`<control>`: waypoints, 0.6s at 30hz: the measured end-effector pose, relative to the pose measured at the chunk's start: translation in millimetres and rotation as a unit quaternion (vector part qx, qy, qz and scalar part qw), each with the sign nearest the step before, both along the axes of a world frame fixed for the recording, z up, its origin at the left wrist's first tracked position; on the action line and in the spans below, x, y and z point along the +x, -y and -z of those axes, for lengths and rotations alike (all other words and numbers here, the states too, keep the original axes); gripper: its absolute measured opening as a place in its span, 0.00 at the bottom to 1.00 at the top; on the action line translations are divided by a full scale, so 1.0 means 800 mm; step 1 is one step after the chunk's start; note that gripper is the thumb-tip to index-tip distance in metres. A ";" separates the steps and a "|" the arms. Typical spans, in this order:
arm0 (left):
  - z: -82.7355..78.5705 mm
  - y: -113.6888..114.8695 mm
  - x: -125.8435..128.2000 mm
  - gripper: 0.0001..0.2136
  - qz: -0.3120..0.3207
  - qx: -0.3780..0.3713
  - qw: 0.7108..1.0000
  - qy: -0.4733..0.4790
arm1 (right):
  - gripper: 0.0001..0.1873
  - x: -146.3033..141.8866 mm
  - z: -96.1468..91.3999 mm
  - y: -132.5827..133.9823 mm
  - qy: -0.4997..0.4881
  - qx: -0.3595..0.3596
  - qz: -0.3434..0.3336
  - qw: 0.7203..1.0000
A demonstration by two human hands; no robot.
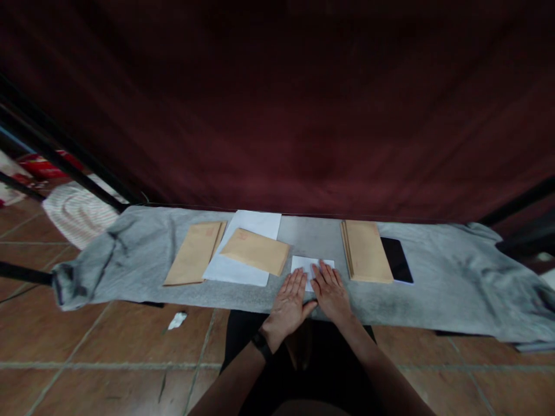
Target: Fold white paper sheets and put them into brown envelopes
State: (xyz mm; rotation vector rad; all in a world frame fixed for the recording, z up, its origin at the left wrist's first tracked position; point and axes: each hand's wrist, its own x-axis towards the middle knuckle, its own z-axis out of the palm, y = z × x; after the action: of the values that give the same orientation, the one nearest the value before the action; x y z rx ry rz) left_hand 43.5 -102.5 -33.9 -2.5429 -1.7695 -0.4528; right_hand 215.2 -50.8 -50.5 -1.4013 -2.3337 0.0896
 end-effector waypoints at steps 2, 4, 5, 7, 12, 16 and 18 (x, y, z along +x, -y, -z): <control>-0.001 0.001 -0.006 0.34 -0.006 0.006 1.000 -0.005 | 0.26 -0.001 0.003 0.000 0.003 0.012 0.018 1.000; -0.001 0.002 -0.011 0.34 -0.012 0.013 1.000 -0.007 | 0.27 -0.002 0.006 0.000 0.004 0.024 0.030 0.999; -0.001 0.003 -0.013 0.34 -0.015 0.017 1.000 -0.006 | 0.28 -0.002 0.008 0.000 0.003 0.029 0.033 0.999; 0.001 0.004 -0.014 0.34 -0.022 0.020 1.000 -0.002 | 0.28 -0.002 0.010 0.001 0.001 0.035 0.040 0.999; 0.004 0.008 -0.018 0.30 -0.031 0.030 0.999 0.017 | 0.29 0.000 0.014 0.001 -0.002 0.042 0.056 0.998; -0.008 0.001 -0.041 0.22 -0.062 0.059 0.995 0.049 | 0.29 -0.001 0.015 0.001 -0.015 0.045 0.060 0.997; -0.017 -0.007 -0.055 0.19 -0.122 0.076 0.988 0.061 | 0.30 -0.002 0.015 0.001 -0.014 0.044 0.061 0.997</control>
State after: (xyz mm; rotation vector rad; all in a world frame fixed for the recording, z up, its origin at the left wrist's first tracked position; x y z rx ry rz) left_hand -0.6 -97.1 -20.7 -2.2038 -1.9698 -0.7147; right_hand 213.6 -51.7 -62.5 -1.4846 -2.1974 -0.0278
